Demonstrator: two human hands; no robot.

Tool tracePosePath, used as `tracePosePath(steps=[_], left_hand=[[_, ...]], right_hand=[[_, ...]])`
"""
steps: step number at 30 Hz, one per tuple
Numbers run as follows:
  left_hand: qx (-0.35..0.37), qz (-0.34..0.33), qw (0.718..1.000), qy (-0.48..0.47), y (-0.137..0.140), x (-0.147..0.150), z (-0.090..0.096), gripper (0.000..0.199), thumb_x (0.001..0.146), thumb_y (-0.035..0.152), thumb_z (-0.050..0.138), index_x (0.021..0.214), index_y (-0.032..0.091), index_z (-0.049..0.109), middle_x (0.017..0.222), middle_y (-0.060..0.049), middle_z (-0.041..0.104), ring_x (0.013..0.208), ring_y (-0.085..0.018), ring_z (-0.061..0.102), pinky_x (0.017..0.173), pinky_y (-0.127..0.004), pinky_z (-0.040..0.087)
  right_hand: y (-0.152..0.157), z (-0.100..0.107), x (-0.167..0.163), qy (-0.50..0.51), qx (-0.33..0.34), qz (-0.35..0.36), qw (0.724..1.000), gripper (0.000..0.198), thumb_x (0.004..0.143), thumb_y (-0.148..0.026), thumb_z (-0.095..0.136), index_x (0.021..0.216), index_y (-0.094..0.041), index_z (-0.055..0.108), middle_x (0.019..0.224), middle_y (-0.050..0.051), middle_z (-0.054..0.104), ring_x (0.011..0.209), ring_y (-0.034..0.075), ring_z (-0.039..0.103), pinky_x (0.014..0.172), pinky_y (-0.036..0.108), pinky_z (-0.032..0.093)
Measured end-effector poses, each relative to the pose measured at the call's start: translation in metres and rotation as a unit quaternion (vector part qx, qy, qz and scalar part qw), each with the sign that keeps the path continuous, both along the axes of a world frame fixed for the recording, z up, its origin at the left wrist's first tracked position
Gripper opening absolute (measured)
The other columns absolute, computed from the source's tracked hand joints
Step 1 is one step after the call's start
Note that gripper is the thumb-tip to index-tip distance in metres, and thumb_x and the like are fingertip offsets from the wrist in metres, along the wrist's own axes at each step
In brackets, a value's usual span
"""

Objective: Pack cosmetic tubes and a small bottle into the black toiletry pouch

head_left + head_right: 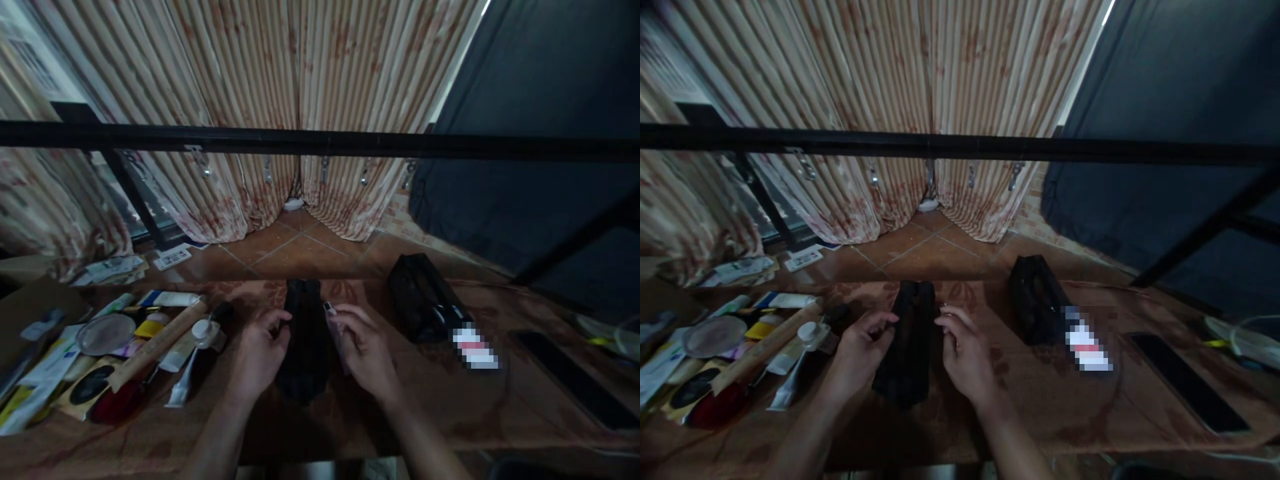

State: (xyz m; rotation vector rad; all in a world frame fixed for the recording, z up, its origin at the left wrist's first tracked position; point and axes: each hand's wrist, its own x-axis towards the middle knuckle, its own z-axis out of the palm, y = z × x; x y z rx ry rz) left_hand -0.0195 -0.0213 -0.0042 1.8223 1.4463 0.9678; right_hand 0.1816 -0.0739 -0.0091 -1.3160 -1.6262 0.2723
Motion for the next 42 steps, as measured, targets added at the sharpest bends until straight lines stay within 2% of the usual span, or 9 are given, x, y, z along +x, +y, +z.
tracePosePath(steps=[7, 12, 18, 27, 35, 42], left_hand=[[0.021, 0.005, 1.0, 0.003, 0.001, 0.003, 0.0, 0.023, 0.079, 0.025, 0.052, 0.092, 0.02, 0.07, 0.069, 0.002, 0.062, 0.06, -0.015, 0.056, 0.058, -0.026, 0.043], [0.025, 0.001, 1.0, -0.002, 0.0, 0.004, 0.004, 0.023, 0.078, 0.027, 0.053, 0.092, 0.02, 0.07, 0.074, 0.001, 0.065, 0.063, -0.015, 0.059, 0.062, -0.026, 0.045], [0.016, -0.007, 1.0, -0.008, -0.002, 0.005, 0.004, 0.022, 0.08, 0.028, 0.054, 0.093, 0.02, 0.07, 0.075, 0.0, 0.065, 0.065, -0.015, 0.059, 0.061, -0.027, 0.044], [0.035, 0.008, 0.999, 0.006, -0.002, 0.005, 0.006, 0.021, 0.084, 0.031, 0.055, 0.093, 0.021, 0.071, 0.075, 0.001, 0.061, 0.061, -0.014, 0.056, 0.06, -0.028, 0.043], [0.101, 0.029, 0.994, -0.036, -0.001, 0.005, 0.007, 0.019, 0.087, 0.031, 0.057, 0.088, 0.022, 0.073, 0.095, -0.004, 0.064, 0.087, -0.017, 0.063, 0.075, -0.028, 0.049], [0.079, 0.059, 0.994, -0.044, -0.004, 0.006, 0.015, 0.023, 0.088, 0.036, 0.057, 0.073, 0.019, 0.064, 0.074, 0.0, 0.06, 0.067, -0.014, 0.056, 0.065, -0.025, 0.044]], right_hand=[[0.006, 0.0, -0.01, 0.01, -0.011, -0.004, 1.0, 0.025, 0.096, -0.016, 0.046, 0.107, -0.023, 0.067, 0.117, 0.007, 0.066, 0.109, 0.019, 0.064, 0.095, 0.034, 0.051], [0.007, 0.002, -0.015, 0.007, -0.034, -0.008, 0.999, 0.023, 0.099, -0.027, 0.047, 0.107, -0.022, 0.068, 0.117, 0.008, 0.065, 0.104, 0.018, 0.065, 0.091, 0.031, 0.053], [0.009, -0.002, -0.017, -0.003, -0.068, -0.015, 0.998, 0.022, 0.097, -0.031, 0.052, 0.109, -0.023, 0.068, 0.122, 0.007, 0.065, 0.101, 0.02, 0.067, 0.085, 0.033, 0.055], [0.01, -0.003, -0.016, 0.008, -0.038, -0.011, 0.999, 0.024, 0.094, -0.019, 0.048, 0.106, -0.023, 0.068, 0.12, 0.008, 0.066, 0.104, 0.02, 0.067, 0.085, 0.033, 0.057], [0.01, -0.007, -0.012, -0.006, -0.027, -0.016, 0.999, 0.027, 0.091, -0.012, 0.045, 0.103, -0.021, 0.068, 0.118, 0.008, 0.066, 0.106, 0.02, 0.067, 0.092, 0.034, 0.054], [0.01, -0.004, -0.012, -0.001, -0.017, -0.003, 1.0, 0.025, 0.093, -0.014, 0.046, 0.102, -0.023, 0.068, 0.111, 0.007, 0.068, 0.104, 0.02, 0.067, 0.089, 0.034, 0.054]])
